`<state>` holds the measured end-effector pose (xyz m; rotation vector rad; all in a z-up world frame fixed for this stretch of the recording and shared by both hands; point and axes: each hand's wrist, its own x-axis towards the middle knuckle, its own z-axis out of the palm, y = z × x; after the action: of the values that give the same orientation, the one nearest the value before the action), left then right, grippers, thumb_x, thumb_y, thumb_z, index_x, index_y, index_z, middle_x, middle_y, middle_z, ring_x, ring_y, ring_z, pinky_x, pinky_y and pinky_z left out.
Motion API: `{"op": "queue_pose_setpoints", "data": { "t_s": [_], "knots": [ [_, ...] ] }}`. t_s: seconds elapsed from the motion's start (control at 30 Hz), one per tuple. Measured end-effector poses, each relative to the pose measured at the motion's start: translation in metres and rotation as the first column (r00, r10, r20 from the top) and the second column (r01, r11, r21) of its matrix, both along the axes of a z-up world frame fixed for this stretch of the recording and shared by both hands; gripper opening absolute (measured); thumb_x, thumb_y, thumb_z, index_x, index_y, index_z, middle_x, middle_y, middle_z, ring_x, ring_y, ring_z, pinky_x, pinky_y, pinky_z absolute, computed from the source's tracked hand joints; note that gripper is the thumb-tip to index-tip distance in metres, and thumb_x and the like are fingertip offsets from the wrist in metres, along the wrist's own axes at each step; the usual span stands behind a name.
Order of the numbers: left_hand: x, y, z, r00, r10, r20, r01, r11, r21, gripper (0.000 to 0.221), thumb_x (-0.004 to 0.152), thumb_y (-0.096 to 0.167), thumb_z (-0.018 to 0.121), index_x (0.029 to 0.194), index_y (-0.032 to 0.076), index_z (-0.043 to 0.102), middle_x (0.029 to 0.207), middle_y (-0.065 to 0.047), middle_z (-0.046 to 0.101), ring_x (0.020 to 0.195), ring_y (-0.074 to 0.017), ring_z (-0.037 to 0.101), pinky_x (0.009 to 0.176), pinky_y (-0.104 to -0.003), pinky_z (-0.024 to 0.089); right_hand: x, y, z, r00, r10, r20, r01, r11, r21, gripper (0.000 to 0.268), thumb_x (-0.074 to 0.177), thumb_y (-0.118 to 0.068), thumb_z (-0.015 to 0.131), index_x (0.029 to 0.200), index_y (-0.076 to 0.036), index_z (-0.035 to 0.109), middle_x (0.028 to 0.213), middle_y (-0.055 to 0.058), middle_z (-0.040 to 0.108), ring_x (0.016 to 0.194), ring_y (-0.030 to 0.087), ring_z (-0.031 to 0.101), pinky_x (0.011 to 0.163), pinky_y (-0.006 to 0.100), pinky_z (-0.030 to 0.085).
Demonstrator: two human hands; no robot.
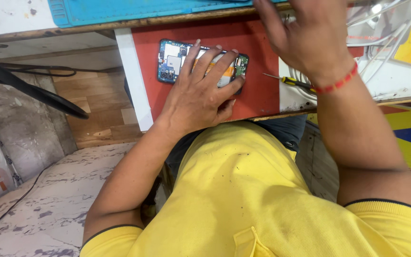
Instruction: The person disassembles a smartphone by prying open the back cover and removing screws from the internal frame. They disconnect the battery and charging port assembly, then reconnect the components and reassemble the device. The person plugs in a charging cable to test the device's functionality.
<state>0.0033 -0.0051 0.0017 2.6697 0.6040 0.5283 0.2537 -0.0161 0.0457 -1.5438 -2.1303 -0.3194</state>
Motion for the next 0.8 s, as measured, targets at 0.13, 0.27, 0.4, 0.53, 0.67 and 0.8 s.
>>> {"op": "queue_pose_setpoints", "data": {
  "t_s": [0.13,0.27,0.4,0.53,0.67,0.8],
  "knots": [
    [0.000,0.008,0.004,1.000,-0.029,0.005,0.029,0.999,-0.013,0.054,0.084,0.033,0.084,0.132,0.020,0.065,0.155,-0.012,0.046,0.142,-0.0362,0.043,0.123,-0.064,0.027,0.000,-0.037,0.013,0.933,-0.008,-0.360,-0.035,0.993,-0.113,0.026,0.095,0.004,0.081,0.117,0.001,0.068,0.118,0.017,0.063,0.096,0.028,0.065,0.077,0.038,0.054],
    [-0.008,0.023,0.009,0.997,-0.034,-0.076,0.029,0.998,-0.064,0.078,0.078,0.041,0.089,0.145,0.013,0.058,0.148,-0.012,0.052,0.138,-0.0347,0.046,0.119,-0.063,0.028,0.000,-0.076,-0.010,0.837,-0.196,-0.511,0.033,0.950,-0.310,0.028,0.091,0.007,0.085,0.114,0.002,0.070,0.119,0.018,0.064,0.090,0.025,0.066,0.072,0.034,0.055],
    [-0.002,0.042,0.007,0.995,-0.086,-0.041,0.078,0.982,-0.170,0.094,0.068,0.039,0.095,0.147,0.006,0.055,0.133,-0.011,0.061,0.126,-0.0309,0.054,0.117,-0.054,0.039,-0.007,-0.096,-0.020,0.791,-0.212,-0.574,-0.006,0.936,-0.352,0.032,0.095,0.003,0.084,0.122,0.000,0.068,0.122,0.014,0.066,0.101,0.021,0.071,0.083,0.030,0.061],
    [-0.003,0.046,-0.003,0.987,-0.109,0.119,0.117,0.991,-0.065,0.097,0.066,0.039,0.098,0.146,0.006,0.055,0.129,-0.010,0.062,0.121,-0.0306,0.057,0.110,-0.048,0.048,-0.029,-0.097,-0.024,0.550,-0.354,-0.756,-0.155,0.846,-0.510,0.058,0.091,0.000,0.080,0.142,0.005,0.053,0.126,0.014,0.067,0.112,0.021,0.068,0.093,0.031,0.061],
    [0.002,0.030,-0.006,0.968,-0.066,0.243,0.064,0.998,0.020,0.095,0.071,0.044,0.101,0.147,0.008,0.055,0.130,-0.008,0.061,0.122,-0.0268,0.057,0.114,-0.049,0.048,-0.042,-0.088,-0.035,0.261,-0.496,-0.829,-0.332,0.760,-0.559,0.054,0.093,0.003,0.072,0.143,0.004,0.050,0.114,0.011,0.065,0.103,0.013,0.069,0.087,0.026,0.062],
    [0.002,0.016,0.012,0.977,0.119,0.175,-0.113,0.993,-0.044,0.097,0.072,0.051,0.097,0.148,0.008,0.056,0.134,-0.010,0.057,0.127,-0.0329,0.053,0.112,-0.052,0.046,-0.043,-0.082,-0.047,0.037,-0.365,-0.930,-0.395,0.850,-0.349,0.042,0.102,0.008,0.066,0.141,0.007,0.053,0.118,0.010,0.069,0.109,0.012,0.067,0.095,0.027,0.059]
  ]
}}
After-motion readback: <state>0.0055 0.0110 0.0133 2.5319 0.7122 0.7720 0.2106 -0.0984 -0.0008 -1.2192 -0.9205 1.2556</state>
